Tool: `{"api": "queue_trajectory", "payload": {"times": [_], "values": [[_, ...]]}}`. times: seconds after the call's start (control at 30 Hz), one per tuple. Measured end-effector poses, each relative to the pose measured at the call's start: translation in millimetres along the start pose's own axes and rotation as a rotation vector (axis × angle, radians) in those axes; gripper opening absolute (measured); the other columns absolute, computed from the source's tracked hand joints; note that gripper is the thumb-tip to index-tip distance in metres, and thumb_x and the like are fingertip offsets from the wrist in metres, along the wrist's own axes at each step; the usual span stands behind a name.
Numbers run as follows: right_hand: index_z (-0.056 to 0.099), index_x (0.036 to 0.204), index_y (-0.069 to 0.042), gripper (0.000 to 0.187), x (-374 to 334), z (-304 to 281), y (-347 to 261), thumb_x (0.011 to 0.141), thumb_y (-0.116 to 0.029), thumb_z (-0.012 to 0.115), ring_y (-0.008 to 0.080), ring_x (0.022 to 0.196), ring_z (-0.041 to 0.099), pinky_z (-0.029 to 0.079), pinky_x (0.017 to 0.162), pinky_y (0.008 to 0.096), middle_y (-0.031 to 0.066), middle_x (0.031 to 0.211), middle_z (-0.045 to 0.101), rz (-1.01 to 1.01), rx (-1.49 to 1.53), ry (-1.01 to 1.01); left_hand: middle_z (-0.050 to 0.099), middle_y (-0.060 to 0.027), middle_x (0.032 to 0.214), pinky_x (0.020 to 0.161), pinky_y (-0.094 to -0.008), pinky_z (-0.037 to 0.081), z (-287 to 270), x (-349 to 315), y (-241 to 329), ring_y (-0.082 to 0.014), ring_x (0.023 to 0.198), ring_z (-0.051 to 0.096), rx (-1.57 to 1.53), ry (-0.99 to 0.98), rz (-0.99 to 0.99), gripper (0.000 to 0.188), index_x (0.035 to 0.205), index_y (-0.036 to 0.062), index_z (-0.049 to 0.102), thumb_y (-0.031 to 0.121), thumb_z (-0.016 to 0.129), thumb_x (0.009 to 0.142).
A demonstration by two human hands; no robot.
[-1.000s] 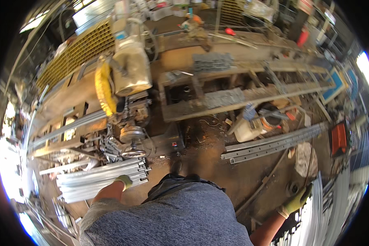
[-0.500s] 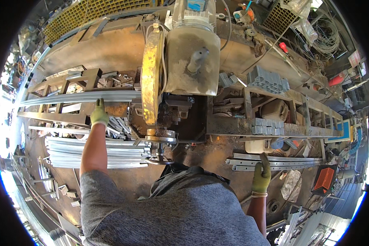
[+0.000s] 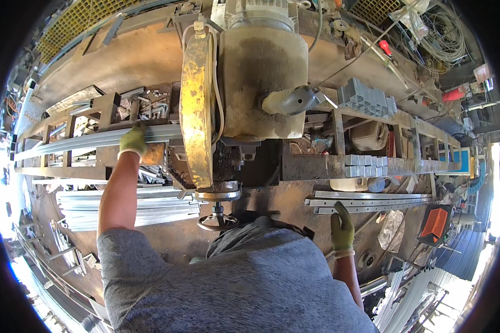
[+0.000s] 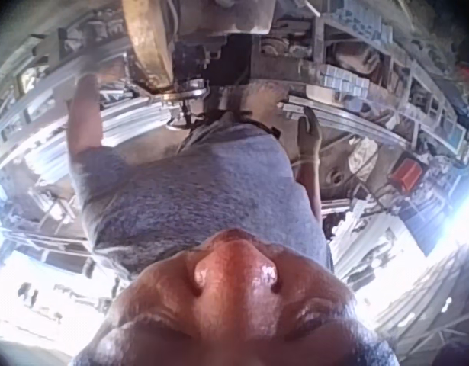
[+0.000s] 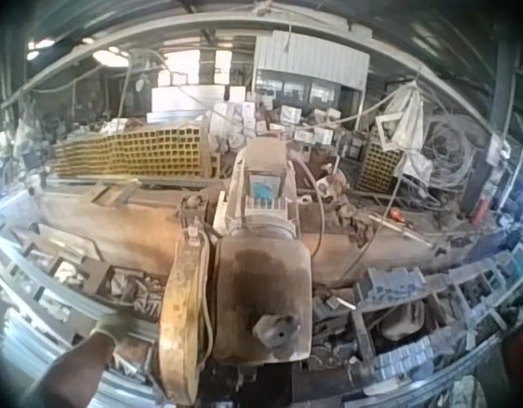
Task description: The person repeatedly picks up long metal profiles, positions them on a chop saw, and cuts them to length. After each cut, the person stacks the cut pieces on a nearby pile. The process is repeated multiple times throughout the clip.
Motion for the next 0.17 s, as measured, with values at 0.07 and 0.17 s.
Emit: {"api": "queue_trajectory", "payload": {"times": [0.07, 0.17], "values": [[0.084, 0.156, 0.001, 0.039, 9.5, 13.5, -9.4, 0.119, -0.007, 0.075, 0.0385, 0.161, 0.075, 0.056, 0.138, 0.0481, 0.0233, 0.167, 0.082, -0.045, -0.02, -0.038, 0.064, -0.0154, 0.188, 0.127, -0.0603, 0.065, -4.3, -10.4, 46.1, -0.0519, 0.153, 0.076, -0.04, -0.054, 0.021, 0.064, 0.172, 0.0245, 0.065, 0.018, 0.084, 0.111], [0.085, 0.157, -0.002, 0.039, 24.5, 19.2, -28.9, 0.12, -0.008, 0.075, 0.0398, 0.161, 0.075, 0.056, 0.137, 0.0486, 0.0225, 0.167, 0.082, -0.124, -0.086, -0.076, 0.056, -0.0155, 0.195, 0.132, -0.06, 0.062, -25.0, -28.4, 89.4, -0.0501, 0.16, 0.072, -0.272, -0.062, 0.113, 0.077, 0.182, 0.0297, 0.059, 0.023, 0.087, 0.111]]}}
Point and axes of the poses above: each hand's wrist, its own x-axis towards the middle knuckle, its own z-axis out of the palm, y = z × x, the point moved 6 cm from there along x, towards the middle knuckle
